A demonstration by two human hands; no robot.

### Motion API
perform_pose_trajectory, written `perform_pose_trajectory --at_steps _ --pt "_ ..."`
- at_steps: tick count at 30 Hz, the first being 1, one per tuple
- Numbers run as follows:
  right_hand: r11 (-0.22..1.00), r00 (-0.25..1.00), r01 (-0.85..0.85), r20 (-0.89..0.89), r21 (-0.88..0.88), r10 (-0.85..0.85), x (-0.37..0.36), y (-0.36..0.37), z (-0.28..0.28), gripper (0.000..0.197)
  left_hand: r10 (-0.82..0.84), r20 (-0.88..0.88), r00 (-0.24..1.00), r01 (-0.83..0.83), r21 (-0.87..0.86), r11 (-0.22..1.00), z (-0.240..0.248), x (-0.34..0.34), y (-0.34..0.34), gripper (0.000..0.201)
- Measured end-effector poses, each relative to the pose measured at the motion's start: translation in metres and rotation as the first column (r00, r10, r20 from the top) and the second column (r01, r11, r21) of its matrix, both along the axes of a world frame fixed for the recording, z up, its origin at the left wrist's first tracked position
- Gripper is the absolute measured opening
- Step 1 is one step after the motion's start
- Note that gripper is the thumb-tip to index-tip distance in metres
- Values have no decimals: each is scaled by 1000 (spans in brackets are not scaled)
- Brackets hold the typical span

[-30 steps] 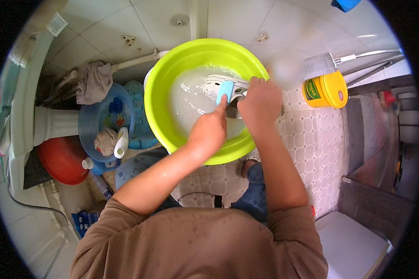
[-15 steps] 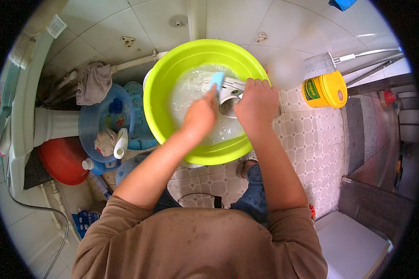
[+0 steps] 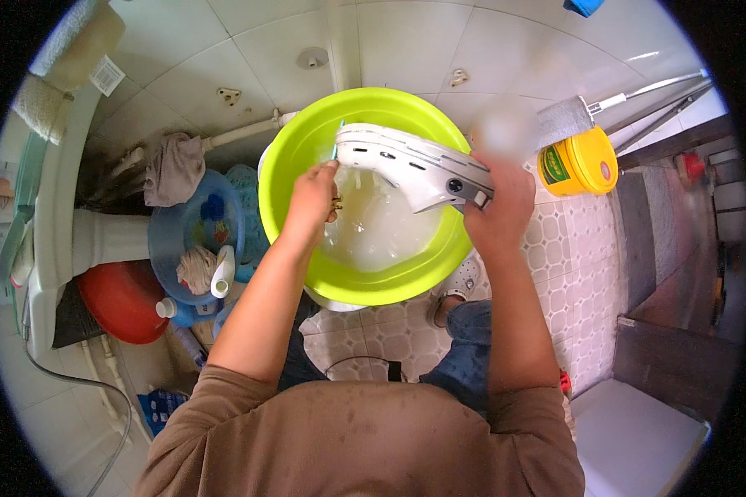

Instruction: The person scrubs a white clog-style shoe with a toothbrush in a green basin filled with soapy water. They clean the sole, upper, and interior of the shoe, occasionally dipping the brush into the water.

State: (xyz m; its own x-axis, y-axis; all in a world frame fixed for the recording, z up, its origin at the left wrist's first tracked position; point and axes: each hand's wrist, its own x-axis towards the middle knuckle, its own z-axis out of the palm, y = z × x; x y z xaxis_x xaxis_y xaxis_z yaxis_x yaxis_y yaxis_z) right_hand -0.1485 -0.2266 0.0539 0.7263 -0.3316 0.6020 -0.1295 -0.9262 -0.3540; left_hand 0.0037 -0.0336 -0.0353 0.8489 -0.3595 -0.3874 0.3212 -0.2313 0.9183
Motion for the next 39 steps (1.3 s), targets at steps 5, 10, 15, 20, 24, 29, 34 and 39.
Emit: perform_pose_trajectory --at_steps 5,10,15,20,24,29,34,39 --pt "986 995 -45 92 161 30 -9 -21 -10 49 -26 -359 933 -92 -307 947 53 -7 1 45" --pt "995 996 -93 20 46 92 -9 -23 -1 47 -106 -402 909 -76 -412 908 67 -12 3 51" --pt "985 979 -169 -113 30 171 -13 -24 7 53 -151 -355 922 -25 -447 894 68 -10 4 43" --pt "992 994 -54 -104 -118 42 -8 -7 6 55 -108 -385 917 -124 -529 839 68 -11 5 33" --pt "975 983 176 -34 -136 -182 3 5 6 48 -87 -407 909 -178 -569 803 73 -8 18 37" --pt "974 983 175 -25 -144 -181 12 23 -7 47 -107 -393 914 -187 -637 748 77 -4 43 41" --pt "991 1000 -3 23 -134 6 19 32 -7 45 -16 -421 907 -250 -569 783 68 -5 54 31" --pt "920 957 -290 107 262 271 23 36 -13 43 37 -231 972 -147 -478 866 71 -3 43 22"
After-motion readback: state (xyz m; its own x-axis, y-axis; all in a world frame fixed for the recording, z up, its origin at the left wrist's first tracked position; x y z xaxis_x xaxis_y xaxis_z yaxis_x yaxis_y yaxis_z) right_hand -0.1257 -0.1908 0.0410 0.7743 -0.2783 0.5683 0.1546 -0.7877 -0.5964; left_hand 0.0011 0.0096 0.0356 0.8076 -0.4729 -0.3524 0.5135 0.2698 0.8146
